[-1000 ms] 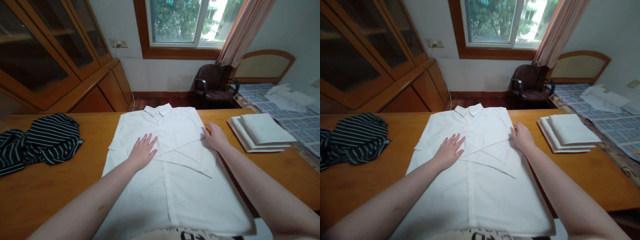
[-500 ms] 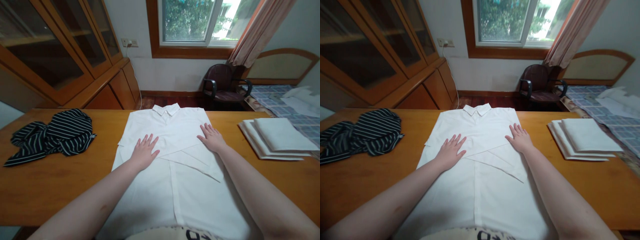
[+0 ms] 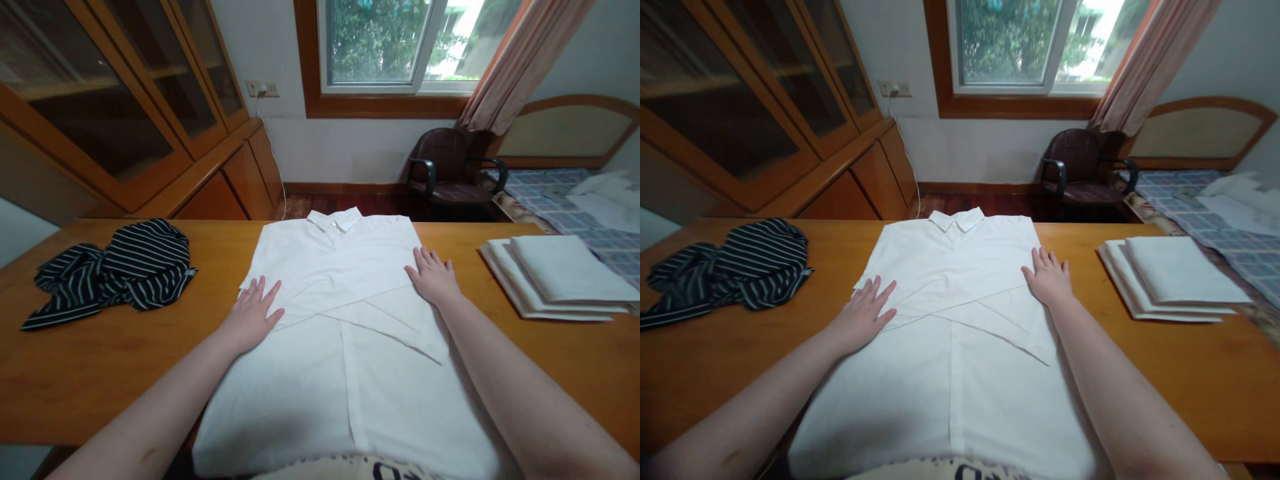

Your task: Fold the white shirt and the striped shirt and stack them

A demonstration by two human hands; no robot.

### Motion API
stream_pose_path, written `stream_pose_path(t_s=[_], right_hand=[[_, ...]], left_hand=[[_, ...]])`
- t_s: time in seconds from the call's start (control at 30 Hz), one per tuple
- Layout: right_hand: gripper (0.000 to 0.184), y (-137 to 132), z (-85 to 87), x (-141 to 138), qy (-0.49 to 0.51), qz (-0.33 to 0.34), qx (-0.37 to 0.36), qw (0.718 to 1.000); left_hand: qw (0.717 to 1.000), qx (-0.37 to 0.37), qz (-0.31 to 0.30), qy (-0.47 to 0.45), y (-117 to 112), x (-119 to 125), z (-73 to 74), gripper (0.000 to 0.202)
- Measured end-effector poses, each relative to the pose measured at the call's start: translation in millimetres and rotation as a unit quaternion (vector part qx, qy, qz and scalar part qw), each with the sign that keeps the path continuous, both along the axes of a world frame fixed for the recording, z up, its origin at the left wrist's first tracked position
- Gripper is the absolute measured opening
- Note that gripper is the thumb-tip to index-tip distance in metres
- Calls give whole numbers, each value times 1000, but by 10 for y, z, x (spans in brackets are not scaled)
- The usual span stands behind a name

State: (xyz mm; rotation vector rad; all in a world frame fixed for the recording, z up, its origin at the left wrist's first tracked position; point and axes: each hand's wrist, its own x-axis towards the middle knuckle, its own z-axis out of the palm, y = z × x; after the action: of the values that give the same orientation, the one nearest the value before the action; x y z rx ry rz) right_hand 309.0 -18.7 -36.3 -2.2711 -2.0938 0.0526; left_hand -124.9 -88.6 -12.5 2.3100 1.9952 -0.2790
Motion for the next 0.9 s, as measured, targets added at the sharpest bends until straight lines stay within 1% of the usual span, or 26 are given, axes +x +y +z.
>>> stream_pose_path(t_s=[0.07, 0.1, 0.13, 0.17, 0.23, 0.27, 0.3, 0.37, 0.43, 0.53, 0.63, 0.7, 0.77, 0.83, 0.9], right_hand=[[69, -2, -5, -9, -8, -3, 4, 1000], [69, -3, -8, -12, -11, -4, 6, 1000], [69, -5, -10, -13, -12, -5, 7, 1000], [69, -7, -10, -13, -11, -4, 7, 1000], [69, -9, -8, -7, -5, -3, 6, 1000], [69, -9, -4, -3, -1, -3, 5, 1000], [69, -10, 1, 1, 2, -3, 4, 1000], [69, -12, 12, 6, 6, -7, -1, 1000], [70, -29, 16, 1, 6, -13, -9, 1000], [71, -117, -4, -17, 3, -18, -16, 1000], [70, -297, -34, -14, -5, -17, -13, 1000], [68, -424, -19, 2, -18, -19, -19, 999], [69, -489, 58, -4, -39, -25, -36, 998], [72, -442, 197, -93, -58, -19, -48, 997], [75, -271, 361, -308, -55, 23, -39, 997]], left_hand=[[998, -34, 44, 20, 44, 125, 112, 69], [997, -40, 63, 26, 75, 208, 169, 71], [997, -37, 67, 24, 114, 301, 219, 72], [998, -25, 51, 13, 161, 397, 257, 71], [999, 11, -19, -25, 280, 574, 281, 66], [997, 27, -50, -44, 347, 642, 264, 63], [995, 38, -68, -56, 412, 692, 229, 61], [994, 46, -74, -64, 519, 729, 128, 60], [994, 43, -74, -64, 565, 701, 19, 60], [993, 43, -85, -67, 499, 610, -94, 61], [993, 40, -93, -67, 335, 532, -108, 61], [993, 25, -100, -65, 246, 500, -48, 62], [992, -4, -111, -68, 236, 497, 70, 62], [991, -13, -114, -75, 342, 545, 216, 57], [990, 27, -106, -84, 560, 662, 329, 54]])
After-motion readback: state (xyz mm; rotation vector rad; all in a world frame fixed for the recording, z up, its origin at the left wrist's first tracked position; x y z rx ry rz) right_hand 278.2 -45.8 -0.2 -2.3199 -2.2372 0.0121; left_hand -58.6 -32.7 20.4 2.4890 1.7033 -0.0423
